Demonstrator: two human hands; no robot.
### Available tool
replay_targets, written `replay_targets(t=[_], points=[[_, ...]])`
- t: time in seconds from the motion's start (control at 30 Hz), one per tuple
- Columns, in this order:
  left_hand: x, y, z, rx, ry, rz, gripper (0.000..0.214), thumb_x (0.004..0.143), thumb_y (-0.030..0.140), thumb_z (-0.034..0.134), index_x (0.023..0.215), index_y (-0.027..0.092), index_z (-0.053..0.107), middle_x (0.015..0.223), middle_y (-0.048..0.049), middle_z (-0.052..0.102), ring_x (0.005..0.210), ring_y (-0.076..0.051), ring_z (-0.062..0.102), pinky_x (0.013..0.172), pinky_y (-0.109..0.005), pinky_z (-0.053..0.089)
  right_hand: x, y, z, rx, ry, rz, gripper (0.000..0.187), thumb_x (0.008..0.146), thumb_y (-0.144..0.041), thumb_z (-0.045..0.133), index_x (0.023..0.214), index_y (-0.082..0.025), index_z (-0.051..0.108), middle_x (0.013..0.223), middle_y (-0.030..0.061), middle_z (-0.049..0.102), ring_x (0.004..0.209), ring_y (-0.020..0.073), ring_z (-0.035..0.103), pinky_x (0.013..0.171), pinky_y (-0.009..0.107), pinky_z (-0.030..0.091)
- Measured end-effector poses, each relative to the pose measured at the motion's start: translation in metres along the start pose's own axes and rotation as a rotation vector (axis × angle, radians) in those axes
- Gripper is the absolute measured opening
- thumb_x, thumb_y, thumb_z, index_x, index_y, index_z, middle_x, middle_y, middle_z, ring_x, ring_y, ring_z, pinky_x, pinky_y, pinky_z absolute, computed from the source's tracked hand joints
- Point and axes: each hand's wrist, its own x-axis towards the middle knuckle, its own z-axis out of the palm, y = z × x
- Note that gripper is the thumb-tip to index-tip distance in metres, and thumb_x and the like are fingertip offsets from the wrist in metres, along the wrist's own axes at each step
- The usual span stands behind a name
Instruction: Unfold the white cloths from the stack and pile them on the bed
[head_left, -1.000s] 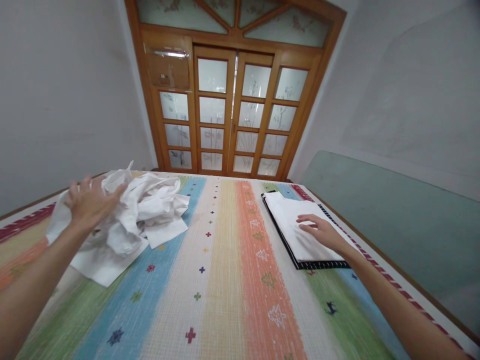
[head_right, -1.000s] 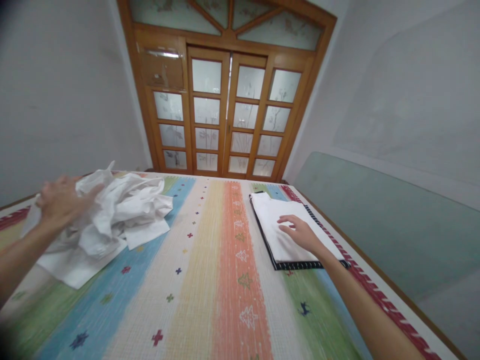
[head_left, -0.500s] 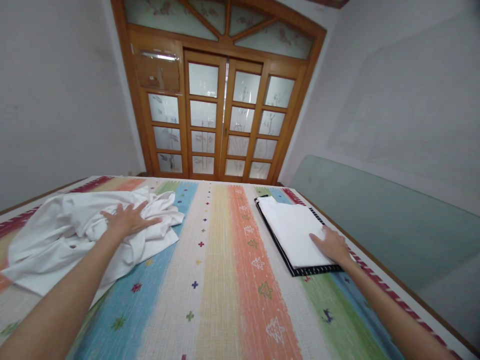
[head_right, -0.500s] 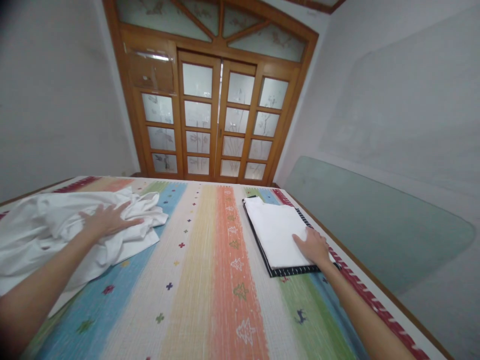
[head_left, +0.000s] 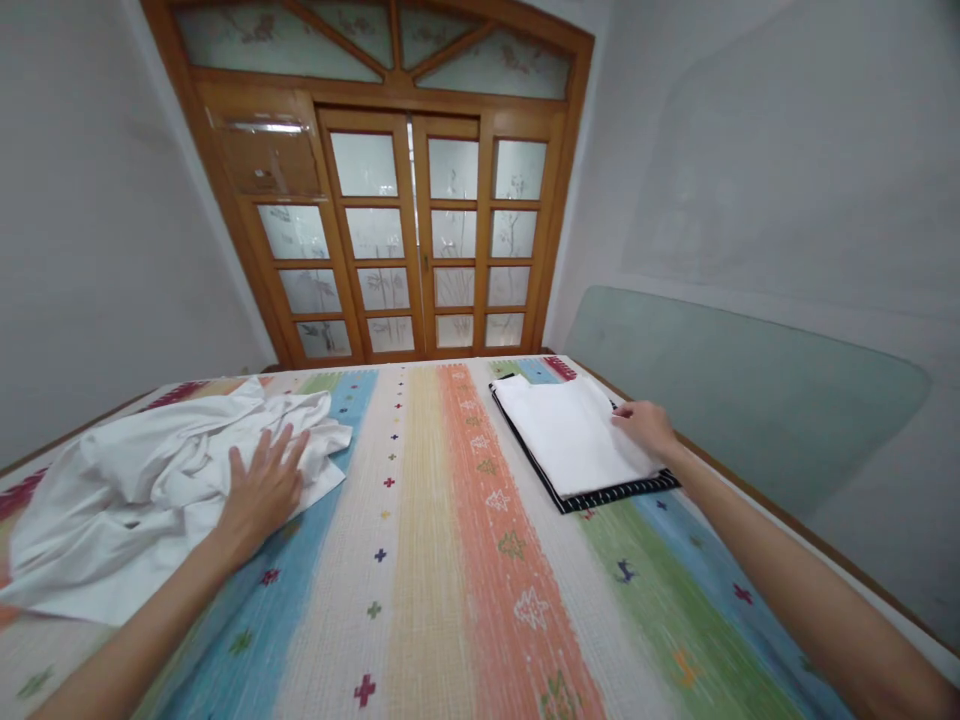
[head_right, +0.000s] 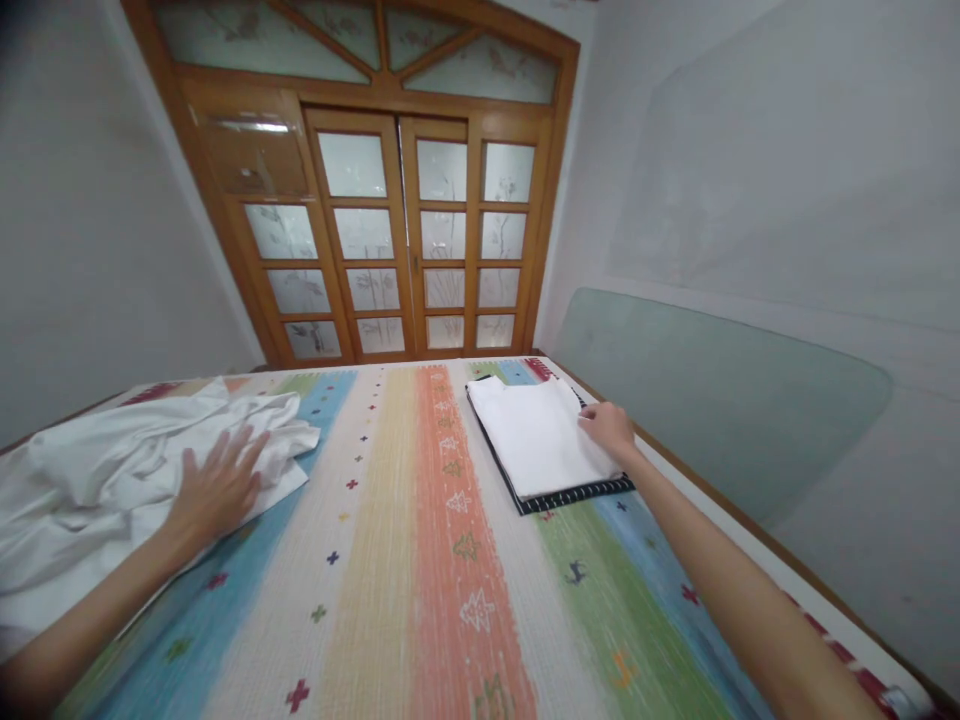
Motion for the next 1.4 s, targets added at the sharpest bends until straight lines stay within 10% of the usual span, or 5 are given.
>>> replay_targets(t=[0.37, 0.63, 0.97, 1.13, 1.4], points=[[0.022, 0.117, -0.028, -0.974, -0.236, -0.071, 0.051, 0.088, 0.050, 0.050, 0.133, 0.026, 0.042, 0.126, -0.0157, 0.061, 0.111, -0.028, 0.063, 0.086, -0.047, 0.054, -0.070, -0.173, -0.005, 0.440, -0.228, -0.542, 0.016, 0.083, -0.029, 0.055, 0.084, -0.021, 0.069, 0.084, 0.0052, 0.073, 0.078, 0.0220, 0.066, 0.075, 0.033, 0.049], [0.043, 0.167, -0.039, -0.858, 0.009, 0.004, 0.045, 0.088, 0.045, 0.052, 0.127, 0.023, 0.047, 0.132, -0.0158, 0.054, 0.125, -0.031, 0.051, 0.107, -0.053, 0.036, -0.183, -0.261, 0.028, 0.155, -0.517, -1.202, 0.019, 0.078, -0.009, 0.051, 0.079, -0.024, 0.062, 0.077, 0.0012, 0.068, 0.081, 0.0195, 0.057, 0.077, 0.030, 0.045], [0.065, 0.186, 0.033, -1.252, -0.497, -0.649, 0.090, 0.060, 0.032, 0.083, 0.137, 0.016, 0.039, 0.138, -0.0205, 0.051, 0.106, -0.029, 0.062, 0.075, -0.032, 0.053, -0.241, -0.265, 0.031, 0.222, -0.437, -1.625, 0.016, 0.091, -0.032, 0.054, 0.079, -0.022, 0.058, 0.085, -0.0044, 0.069, 0.081, 0.0166, 0.053, 0.071, 0.034, 0.040], [0.080, 0.191, 0.056, -1.417, -0.451, -0.849, 0.092, 0.057, 0.029, 0.083, 0.136, 0.013, 0.039, 0.123, -0.0191, 0.061, 0.075, -0.016, 0.063, 0.056, -0.023, 0.045, -0.198, -0.251, 0.004, 0.403, -0.207, -1.291, 0.012, 0.092, -0.026, 0.054, 0.092, -0.021, 0.064, 0.113, 0.0048, 0.068, 0.103, 0.0211, 0.054, 0.089, 0.040, 0.044], [0.086, 0.184, 0.038, -1.569, -0.444, -0.710, 0.022, 0.051, 0.022, 0.078, 0.065, 0.012, 0.065, 0.058, -0.0009, 0.064, 0.054, -0.013, 0.055, 0.050, -0.023, 0.038, -0.138, -0.151, -0.005, 0.330, -0.109, -0.898, 0.037, 0.090, -0.033, 0.058, 0.125, -0.020, 0.054, 0.130, 0.0147, 0.055, 0.120, 0.0292, 0.050, 0.098, 0.050, 0.044]])
